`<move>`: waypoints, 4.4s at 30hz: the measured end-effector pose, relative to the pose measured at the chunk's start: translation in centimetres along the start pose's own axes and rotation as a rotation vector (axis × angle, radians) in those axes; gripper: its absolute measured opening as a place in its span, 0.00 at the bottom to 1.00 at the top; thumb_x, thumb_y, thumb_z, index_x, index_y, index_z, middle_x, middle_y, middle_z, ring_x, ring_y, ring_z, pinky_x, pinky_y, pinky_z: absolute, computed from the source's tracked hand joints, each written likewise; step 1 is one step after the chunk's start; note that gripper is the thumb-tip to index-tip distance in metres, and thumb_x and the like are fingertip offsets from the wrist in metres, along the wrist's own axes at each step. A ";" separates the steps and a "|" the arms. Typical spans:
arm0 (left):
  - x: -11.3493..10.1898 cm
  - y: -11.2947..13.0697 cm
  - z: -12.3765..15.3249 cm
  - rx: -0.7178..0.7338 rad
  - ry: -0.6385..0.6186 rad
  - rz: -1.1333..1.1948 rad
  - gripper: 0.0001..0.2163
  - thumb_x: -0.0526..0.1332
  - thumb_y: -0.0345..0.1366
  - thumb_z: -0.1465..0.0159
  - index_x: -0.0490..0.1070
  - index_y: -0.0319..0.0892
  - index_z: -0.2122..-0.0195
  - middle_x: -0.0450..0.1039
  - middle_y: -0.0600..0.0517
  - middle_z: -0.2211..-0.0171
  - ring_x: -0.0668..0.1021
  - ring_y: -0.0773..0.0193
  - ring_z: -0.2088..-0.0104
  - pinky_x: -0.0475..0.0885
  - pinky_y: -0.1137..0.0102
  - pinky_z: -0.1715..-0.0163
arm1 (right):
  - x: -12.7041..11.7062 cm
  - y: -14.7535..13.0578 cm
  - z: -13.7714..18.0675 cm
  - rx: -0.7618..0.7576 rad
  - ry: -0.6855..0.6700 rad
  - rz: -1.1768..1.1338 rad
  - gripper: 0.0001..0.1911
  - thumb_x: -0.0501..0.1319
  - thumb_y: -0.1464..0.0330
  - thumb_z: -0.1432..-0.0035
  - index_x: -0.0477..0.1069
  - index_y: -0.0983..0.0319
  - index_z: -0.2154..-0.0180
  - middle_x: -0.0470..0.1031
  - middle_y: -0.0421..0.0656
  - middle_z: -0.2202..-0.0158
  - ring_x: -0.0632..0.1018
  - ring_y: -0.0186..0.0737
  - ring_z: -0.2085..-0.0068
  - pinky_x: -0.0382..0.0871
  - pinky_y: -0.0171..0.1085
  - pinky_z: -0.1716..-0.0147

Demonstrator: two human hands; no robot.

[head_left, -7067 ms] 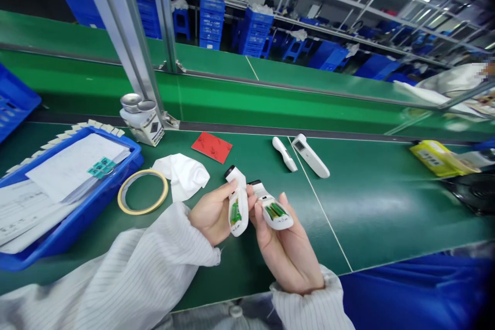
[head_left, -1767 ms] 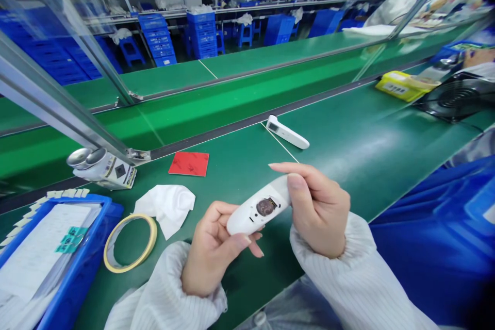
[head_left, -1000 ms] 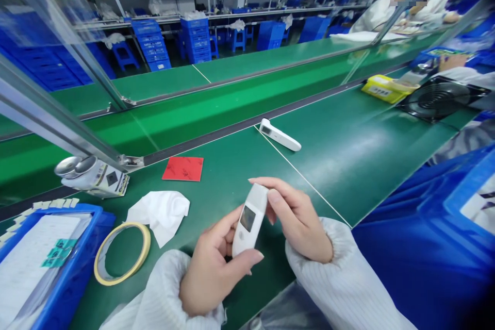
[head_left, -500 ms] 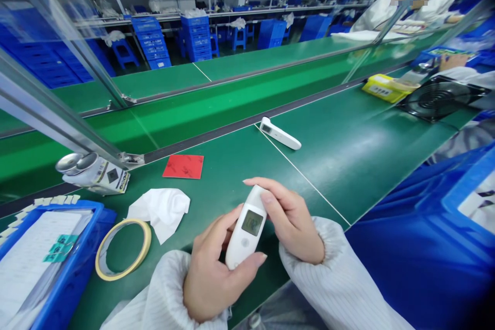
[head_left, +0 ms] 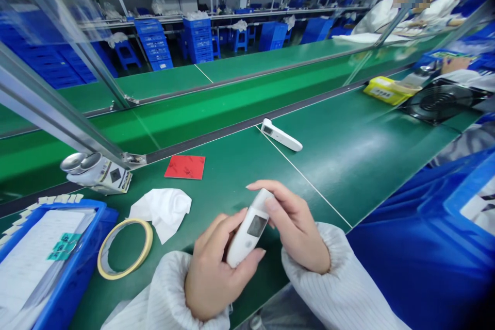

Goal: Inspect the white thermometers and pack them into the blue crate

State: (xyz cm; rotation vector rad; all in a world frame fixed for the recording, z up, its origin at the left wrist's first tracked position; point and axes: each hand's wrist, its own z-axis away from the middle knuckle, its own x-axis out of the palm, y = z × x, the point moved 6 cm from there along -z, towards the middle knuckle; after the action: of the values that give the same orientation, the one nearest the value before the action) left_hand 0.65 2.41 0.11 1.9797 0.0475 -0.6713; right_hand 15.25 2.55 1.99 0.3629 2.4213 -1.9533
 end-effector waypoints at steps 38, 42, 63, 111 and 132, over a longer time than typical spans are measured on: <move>1.7 -2.0 0.1 -0.503 -0.281 0.772 0.24 0.52 0.48 0.32 0.53 0.44 0.38 0.72 0.46 0.60 0.76 0.66 0.74 0.69 0.74 0.81 | 0.9 1.1 0.5 -0.033 -0.149 -0.032 0.14 0.51 0.62 0.33 0.70 0.58 0.51 0.69 0.37 0.75 0.70 0.33 0.76 0.65 0.34 0.74; 2.2 -2.1 -0.1 -0.669 -0.318 0.983 0.24 0.56 0.48 0.33 0.57 0.43 0.40 0.70 0.51 0.68 0.70 0.74 0.83 0.62 0.80 0.87 | 2.1 1.6 0.5 0.031 -0.248 -0.151 0.14 0.52 0.62 0.33 0.69 0.58 0.50 0.69 0.37 0.74 0.70 0.31 0.77 0.67 0.34 0.75; 1.9 -3.1 -0.4 -0.794 -0.231 1.071 0.22 0.62 0.44 0.36 0.69 0.41 0.43 0.66 0.54 0.76 0.65 0.77 0.84 0.58 0.82 0.89 | 3.9 3.9 0.7 0.178 -0.320 -0.445 0.12 0.59 0.64 0.36 0.65 0.53 0.51 0.65 0.37 0.68 0.67 0.30 0.71 0.64 0.30 0.72; 3.5 -1.7 0.0 -0.818 -0.303 1.463 0.19 0.46 0.41 0.29 0.64 0.37 0.43 0.76 0.39 0.60 0.77 0.64 0.76 0.69 0.75 0.84 | 3.0 7.3 0.1 0.599 -0.018 -0.720 0.22 0.66 0.49 0.52 0.71 0.59 0.65 0.63 0.32 0.85 0.58 0.27 0.85 0.51 0.28 0.87; 2.6 -1.4 -0.2 -0.807 -0.305 1.193 0.24 0.44 0.43 0.29 0.74 0.28 0.60 0.60 0.53 0.87 0.61 0.72 0.86 0.56 0.76 0.85 | 0.9 5.3 -1.8 0.489 0.182 -0.571 0.12 0.66 0.61 0.47 0.74 0.64 0.68 0.59 0.32 0.84 0.56 0.25 0.83 0.48 0.27 0.87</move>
State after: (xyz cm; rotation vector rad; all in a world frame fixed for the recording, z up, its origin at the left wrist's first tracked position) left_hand 2.55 2.65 -2.17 0.8378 -0.8465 -0.0843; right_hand 15.56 5.51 -2.83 -0.1961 2.2884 -2.8736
